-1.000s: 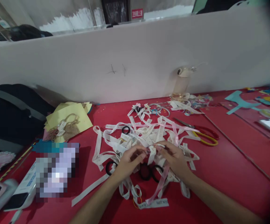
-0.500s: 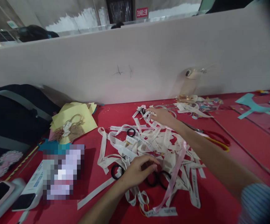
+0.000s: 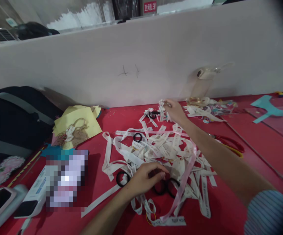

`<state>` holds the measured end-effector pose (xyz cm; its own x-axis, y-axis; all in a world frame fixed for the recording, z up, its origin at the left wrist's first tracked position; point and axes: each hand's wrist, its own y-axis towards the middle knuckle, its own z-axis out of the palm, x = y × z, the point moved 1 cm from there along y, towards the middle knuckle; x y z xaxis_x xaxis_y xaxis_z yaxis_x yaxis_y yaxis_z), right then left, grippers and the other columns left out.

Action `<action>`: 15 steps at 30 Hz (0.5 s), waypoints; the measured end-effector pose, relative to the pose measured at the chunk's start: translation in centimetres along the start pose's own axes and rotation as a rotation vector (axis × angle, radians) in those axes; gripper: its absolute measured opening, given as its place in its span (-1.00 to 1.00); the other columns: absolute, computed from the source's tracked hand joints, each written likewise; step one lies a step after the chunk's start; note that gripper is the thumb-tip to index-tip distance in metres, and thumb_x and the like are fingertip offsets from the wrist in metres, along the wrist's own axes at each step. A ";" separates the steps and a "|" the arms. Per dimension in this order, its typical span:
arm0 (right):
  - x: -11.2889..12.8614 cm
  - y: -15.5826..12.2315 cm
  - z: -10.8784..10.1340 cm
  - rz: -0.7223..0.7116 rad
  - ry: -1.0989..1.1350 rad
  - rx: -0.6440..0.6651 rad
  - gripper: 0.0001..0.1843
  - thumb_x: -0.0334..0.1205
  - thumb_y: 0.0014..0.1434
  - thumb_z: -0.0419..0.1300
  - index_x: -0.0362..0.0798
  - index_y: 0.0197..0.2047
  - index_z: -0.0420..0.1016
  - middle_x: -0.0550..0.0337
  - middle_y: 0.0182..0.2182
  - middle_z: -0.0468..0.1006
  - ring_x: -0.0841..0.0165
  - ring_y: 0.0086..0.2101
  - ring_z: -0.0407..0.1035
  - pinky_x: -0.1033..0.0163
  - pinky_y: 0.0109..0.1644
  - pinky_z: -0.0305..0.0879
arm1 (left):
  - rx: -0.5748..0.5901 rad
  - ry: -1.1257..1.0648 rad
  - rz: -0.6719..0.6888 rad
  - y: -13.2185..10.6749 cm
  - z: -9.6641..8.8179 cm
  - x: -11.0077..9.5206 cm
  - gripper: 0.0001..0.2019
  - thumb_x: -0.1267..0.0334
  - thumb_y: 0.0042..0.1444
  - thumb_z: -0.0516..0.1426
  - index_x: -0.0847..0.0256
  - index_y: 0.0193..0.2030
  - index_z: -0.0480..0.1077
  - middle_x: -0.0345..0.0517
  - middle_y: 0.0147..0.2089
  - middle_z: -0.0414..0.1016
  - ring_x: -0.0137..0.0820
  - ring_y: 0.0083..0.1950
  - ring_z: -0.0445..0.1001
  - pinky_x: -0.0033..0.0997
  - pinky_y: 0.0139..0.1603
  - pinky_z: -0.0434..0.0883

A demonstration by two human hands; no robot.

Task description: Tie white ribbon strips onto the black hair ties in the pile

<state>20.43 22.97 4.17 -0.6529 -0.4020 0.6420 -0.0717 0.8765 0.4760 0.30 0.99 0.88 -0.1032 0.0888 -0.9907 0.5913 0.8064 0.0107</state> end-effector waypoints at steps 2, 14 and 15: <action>-0.1 0.3 -0.6 0.032 0.226 -0.103 -0.66 0.03 0.21 0.02 -0.04 -0.37 0.42 0.32 -0.56 0.35 0.45 -0.53 0.22 0.37 -0.44 0.09 | 0.002 0.009 0.000 0.0 0.0 0.0 -0.76 0.21 0.20 0.06 0.31 -0.13 0.45 -0.04 -0.26 0.49 -0.43 -0.23 0.44 -0.48 -0.12 0.32; -1.0 -0.6 0.3 0.245 0.482 0.008 -0.65 0.10 -0.03 0.22 -0.04 -0.44 0.47 0.31 -0.57 0.39 0.43 -0.52 0.26 0.34 -0.46 0.14 | 0.006 0.029 0.014 -0.1 0.0 -0.1 -0.76 0.21 0.20 0.05 0.31 -0.14 0.45 -0.02 -0.24 0.50 -0.42 -0.19 0.44 -0.47 -0.10 0.32; -1.1 -0.5 0.3 0.253 0.473 0.007 -0.65 0.11 -0.03 0.21 -0.03 -0.45 0.45 0.31 -0.59 0.38 0.42 -0.53 0.27 0.33 -0.48 0.14 | 0.007 0.030 0.014 -0.1 0.0 -0.1 -0.76 0.21 0.20 0.05 0.31 -0.14 0.45 -0.02 -0.24 0.50 -0.42 -0.19 0.44 -0.47 -0.10 0.32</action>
<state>20.98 23.08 3.08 -0.2391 -0.2516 0.9378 0.0383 0.9626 0.2681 0.27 0.95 0.96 -0.1189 0.1177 -0.9859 0.5987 0.8006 0.0234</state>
